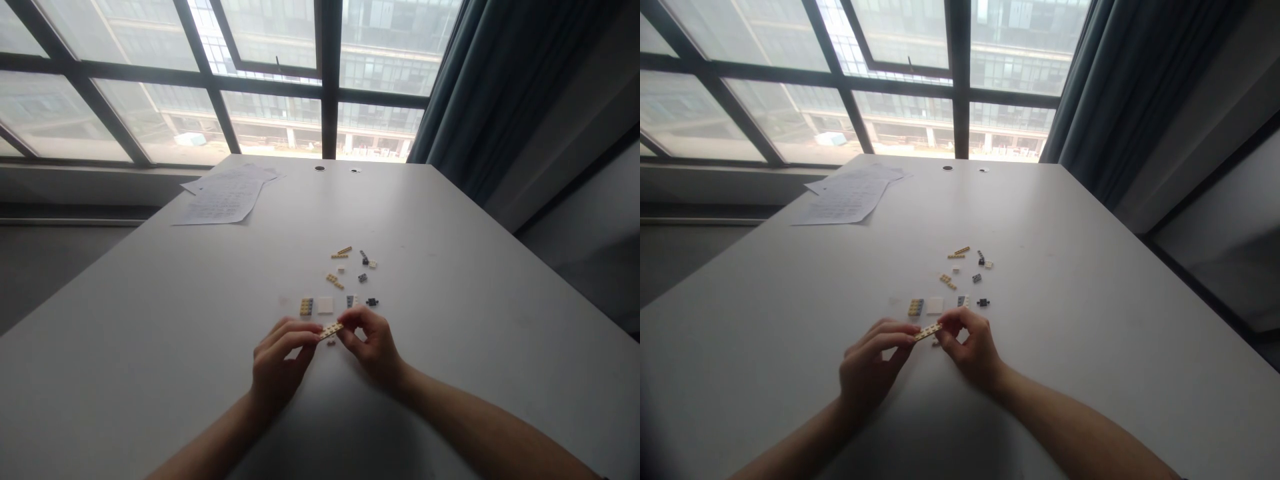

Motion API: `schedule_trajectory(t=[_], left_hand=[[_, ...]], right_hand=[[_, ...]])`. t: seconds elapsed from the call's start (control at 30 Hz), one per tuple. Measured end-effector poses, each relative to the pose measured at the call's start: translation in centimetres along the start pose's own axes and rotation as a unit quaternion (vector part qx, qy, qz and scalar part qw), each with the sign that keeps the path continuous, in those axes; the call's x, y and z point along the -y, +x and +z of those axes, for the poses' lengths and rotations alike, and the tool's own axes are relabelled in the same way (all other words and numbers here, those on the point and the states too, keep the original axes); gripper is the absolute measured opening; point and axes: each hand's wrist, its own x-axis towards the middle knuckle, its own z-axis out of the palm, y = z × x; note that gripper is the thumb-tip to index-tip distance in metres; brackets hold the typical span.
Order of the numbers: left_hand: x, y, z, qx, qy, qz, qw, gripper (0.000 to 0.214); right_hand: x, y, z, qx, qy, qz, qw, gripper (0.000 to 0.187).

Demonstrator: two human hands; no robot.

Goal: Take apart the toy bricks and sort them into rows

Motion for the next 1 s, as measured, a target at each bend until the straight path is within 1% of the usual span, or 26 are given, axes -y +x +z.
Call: schedule_trajectory(t=[0.1, 0.17, 0.27, 0.43, 0.53, 0.6, 0.67, 0.73, 0.8, 0.83, 0.9, 0.93, 1.0], left_hand=[[0.0, -0.2, 0.0, -0.001, 0.023, 0.013, 1.000, 0.016], [0.1, -0.3, 0.0, 0.010, 0.034, 0.014, 0.999, 0.018], [0.3, -0.5, 0.0, 0.044, 0.036, 0.005, 0.998, 0.018], [0.5, -0.4, -0.1, 0.106, 0.009, -0.040, 0.993, 0.020], [0.6, -0.5, 0.1, 0.104, 0.008, -0.053, 0.993, 0.024], [0.8, -0.7, 0.2, 0.102, 0.012, -0.062, 0.993, 0.022], [0.9, -0.9, 0.2, 0.101, 0.021, -0.070, 0.992, 0.018], [0.9, -1.0, 0.2, 0.088, 0.042, -0.082, 0.992, 0.015], [0.9, -1.0, 0.2, 0.068, 0.071, -0.103, 0.990, 0.013], [0.9, -1.0, 0.1, 0.057, 0.084, -0.113, 0.988, 0.012], [0.9, -0.9, 0.1, 0.040, 0.099, -0.126, 0.986, 0.011], [1.0, -0.9, 0.1, 0.032, 0.100, -0.130, 0.986, 0.010], [1.2, -0.8, 0.0, 0.030, 0.089, -0.139, 0.986, 0.009]], right_hand=[[0.0, -0.2, 0.0, 0.012, 0.035, -0.001, 0.999, 0.013], [-0.1, -0.3, 0.0, 0.016, 0.038, 0.005, 0.999, 0.012], [-0.4, -0.3, 0.2, 0.000, 0.030, 0.022, 0.999, 0.010], [-0.8, -0.2, 0.5, -0.033, 0.037, 0.026, 0.998, 0.010], [-0.9, -0.2, 0.5, -0.031, 0.045, 0.019, 0.998, 0.009], [-0.8, -0.2, 0.6, -0.026, 0.039, 0.008, 0.999, 0.008], [-0.7, -0.3, 0.6, -0.020, 0.004, -0.006, 1.000, 0.009], [-0.4, -0.4, 0.6, -0.014, -0.064, -0.029, 0.997, 0.014], [-0.1, -0.5, 0.5, 0.025, -0.162, -0.072, 0.984, 0.024], [0.0, -0.6, 0.5, 0.059, -0.217, -0.098, 0.969, 0.031], [0.2, -0.7, 0.7, 0.132, -0.323, -0.140, 0.927, 0.037], [0.3, -0.8, 0.7, 0.161, -0.367, -0.153, 0.903, 0.035], [0.3, -0.8, 0.9, 0.190, -0.429, -0.164, 0.868, 0.024]])
